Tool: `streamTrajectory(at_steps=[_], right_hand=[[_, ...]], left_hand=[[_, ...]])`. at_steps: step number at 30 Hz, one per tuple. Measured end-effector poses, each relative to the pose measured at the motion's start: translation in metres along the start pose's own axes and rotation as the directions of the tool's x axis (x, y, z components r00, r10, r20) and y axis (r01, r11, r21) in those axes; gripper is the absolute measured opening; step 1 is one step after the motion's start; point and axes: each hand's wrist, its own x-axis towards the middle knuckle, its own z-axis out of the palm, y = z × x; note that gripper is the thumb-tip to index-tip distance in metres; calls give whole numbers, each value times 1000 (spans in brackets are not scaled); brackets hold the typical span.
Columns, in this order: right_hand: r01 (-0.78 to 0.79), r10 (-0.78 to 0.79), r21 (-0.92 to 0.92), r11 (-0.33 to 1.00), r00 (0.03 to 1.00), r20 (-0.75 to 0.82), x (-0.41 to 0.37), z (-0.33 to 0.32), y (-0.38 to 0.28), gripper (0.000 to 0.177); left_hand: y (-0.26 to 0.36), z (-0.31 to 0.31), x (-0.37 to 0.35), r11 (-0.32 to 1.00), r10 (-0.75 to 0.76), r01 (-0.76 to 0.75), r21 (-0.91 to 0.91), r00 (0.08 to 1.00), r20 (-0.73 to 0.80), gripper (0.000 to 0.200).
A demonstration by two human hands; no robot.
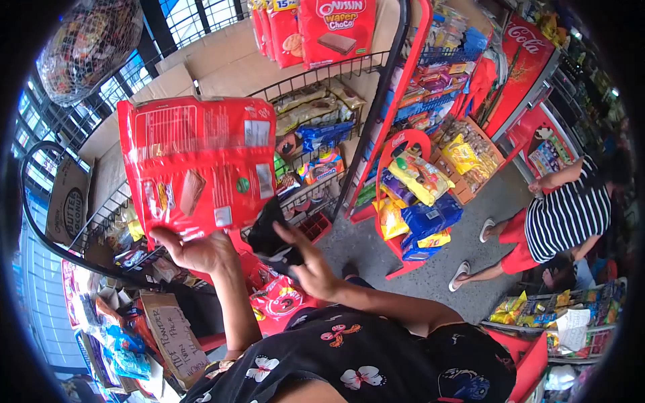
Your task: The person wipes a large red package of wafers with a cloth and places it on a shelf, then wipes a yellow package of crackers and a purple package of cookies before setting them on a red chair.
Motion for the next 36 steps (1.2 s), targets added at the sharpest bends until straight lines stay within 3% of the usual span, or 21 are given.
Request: streamTrajectory(at_steps=[2, 3, 5, 7, 8, 9, 10, 11, 14, 15, 16, 17, 19, 21, 23, 27, 28, 31, 33, 34, 36], right_hand=[[-89, 93, 35, 995, 985, -147, 11, -28, 0, 48], [-9, -3, -53, 999, 973, -233, 23, -44, -3, 45], [305, -382, -383, 872, 913, -141, 58, -75, -17, 48], [443, -438, -692, 570, 876, 201, 88, -88, -42, 63], [446, -442, -690, 570, 874, 199, 99, -91, -36, 63], [467, -535, -758, 455, 824, 186, 108, -92, -27, 65], [467, -622, -821, 329, 761, 184, 117, -97, -21, 68], [503, -675, -792, 345, 720, 163, 127, -110, -23, 68], [548, -697, -644, 534, 717, 32, 141, -148, -31, 65], [585, -713, -543, 602, 701, -34, 144, -160, -35, 65], [391, -510, -466, 794, 846, -158, 143, -172, -18, 64], [328, -421, -331, 885, 868, -265, 145, -182, -23, 63], [242, -202, 55, 969, 899, -388, 145, -197, -44, 59], [197, -54, 409, 891, 941, -335, 147, -215, -54, 59], [54, 67, 569, 820, 980, -189, 146, -237, -35, 63], [-77, 185, 584, 808, 975, -127, 166, -263, -7, 61], [104, 33, 511, 853, 967, -253, 185, -265, 10, 47], [101, -21, 167, 981, 906, -423, 230, -284, 39, 42], [229, -95, 92, 969, 690, -718, 263, -291, 54, 31], [370, -210, 36, 928, 601, -771, 277, -298, 59, 27], [369, -342, -141, 919, 565, -751, 290, -305, 57, 25]], left_hand=[[-17, 10, 7, 994, -70, 78, -74, 992, 105, 46], [-23, 21, 5, 986, -126, 141, -90, 980, 151, 46], [-43, 49, -9, 992, -124, 126, -25, 991, 57, 49], [-62, 58, -17, 983, -65, 55, 173, 996, 53, 51], [-79, 52, -14, 920, 137, -142, 366, 990, 38, 49], [-81, 75, -26, 948, 51, -34, 316, 998, -48, 49], [-80, 79, -27, 984, -115, 101, 150, 989, 88, 49], [-82, 83, -29, 964, -255, 265, -6, 934, 251, 49], [-92, 112, -59, 968, -239, 244, 62, 816, 526, 45], [-97, 109, -56, 975, -208, 204, 93, 670, 713, 58], [-105, 114, -49, 981, -167, 19, 194, 597, 785, 77], [-116, 125, -39, 948, -136, -184, 262, 509, 850, 96], [-134, 132, -6, 724, -138, -545, 423, 487, 863, 109], [-154, 137, 20, 801, -293, -290, 524, 573, 766, 98], [-161, 135, 35, 785, -571, 71, 615, 468, 675, 84], [-180, 137, 28, 645, -629, -110, 756, 486, 607, 52], [-185, 143, 25, 642, -581, -168, 748, 531, 617, 50], [-218, 153, 23, 691, -439, -261, 674, 588, 679, 47], [-251, 154, 34, 745, -311, -302, 595, 632, 710, 48], [-265, 156, 42, 750, -223, -376, 544, 631, 743, 48], [-287, 163, 54, 786, -90, -448, 426, 599, 796, 51]])
